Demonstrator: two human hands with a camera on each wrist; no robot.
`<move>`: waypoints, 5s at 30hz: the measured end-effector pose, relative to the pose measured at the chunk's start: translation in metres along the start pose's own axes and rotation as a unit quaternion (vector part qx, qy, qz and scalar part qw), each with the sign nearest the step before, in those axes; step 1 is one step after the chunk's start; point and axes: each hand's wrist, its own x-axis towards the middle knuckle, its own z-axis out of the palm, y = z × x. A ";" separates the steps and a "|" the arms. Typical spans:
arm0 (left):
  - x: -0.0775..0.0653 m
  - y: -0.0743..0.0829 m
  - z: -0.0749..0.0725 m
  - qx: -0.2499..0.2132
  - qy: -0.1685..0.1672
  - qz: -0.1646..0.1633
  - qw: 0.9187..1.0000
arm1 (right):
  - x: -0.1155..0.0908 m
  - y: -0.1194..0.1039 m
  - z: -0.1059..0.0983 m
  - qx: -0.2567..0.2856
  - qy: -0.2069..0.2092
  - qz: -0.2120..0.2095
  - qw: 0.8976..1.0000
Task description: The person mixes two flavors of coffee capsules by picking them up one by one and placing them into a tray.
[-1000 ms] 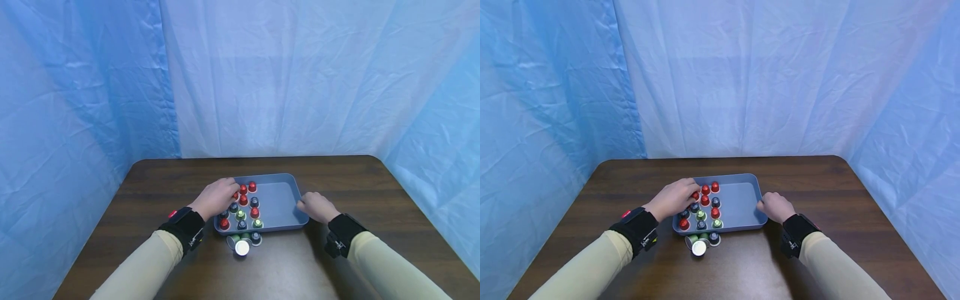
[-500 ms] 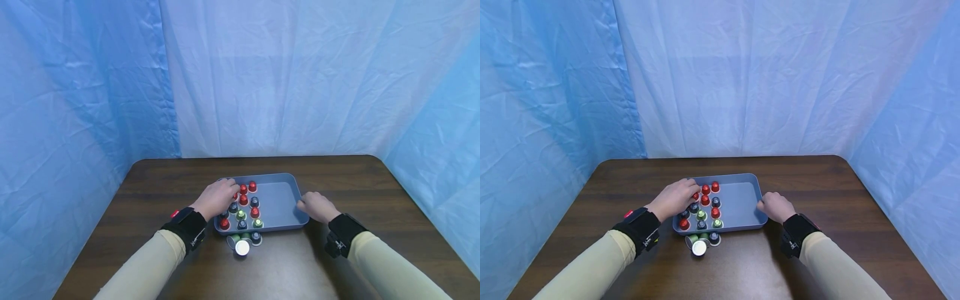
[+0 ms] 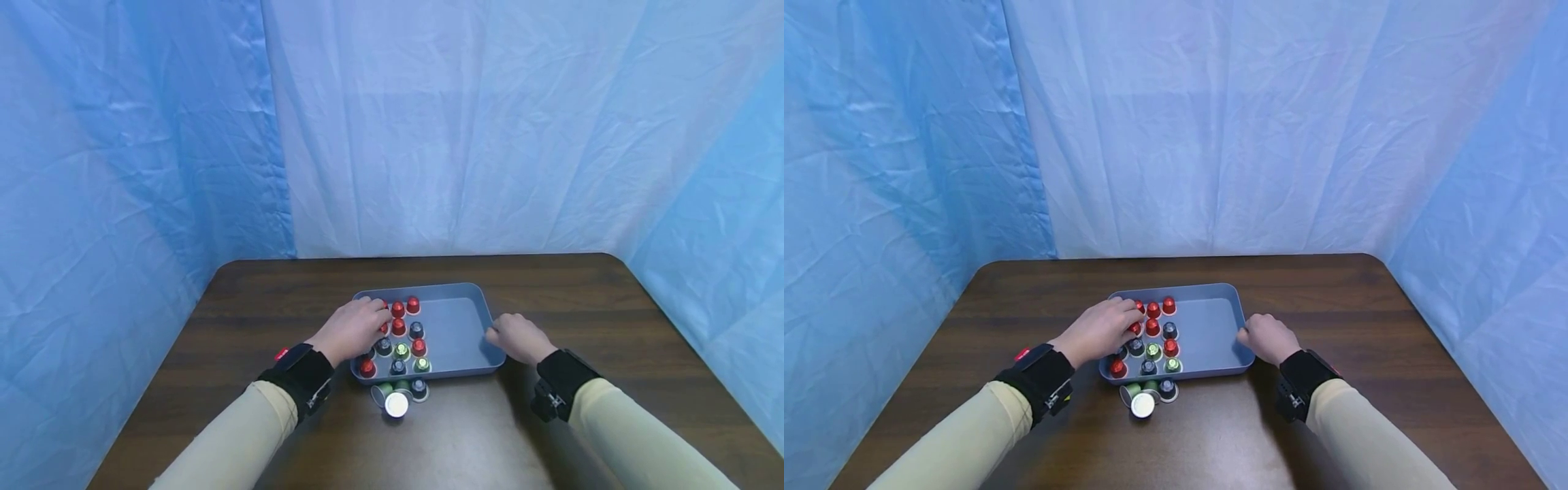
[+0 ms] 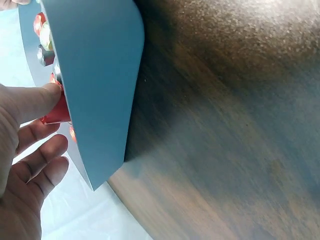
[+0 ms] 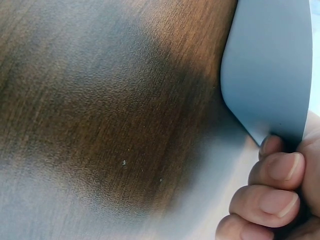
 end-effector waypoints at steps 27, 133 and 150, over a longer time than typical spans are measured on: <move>-0.002 -0.001 0.007 0.030 -0.001 0.049 0.998 | -0.003 0.003 -0.001 -0.001 0.010 -0.011 1.000; -0.022 0.004 0.028 -0.128 -0.016 -0.292 0.948 | -0.054 -0.107 0.054 -0.242 0.018 -0.581 0.776; -0.022 0.004 0.028 -0.127 -0.016 -0.291 0.948 | -0.054 -0.107 0.057 -0.277 0.057 -0.589 0.757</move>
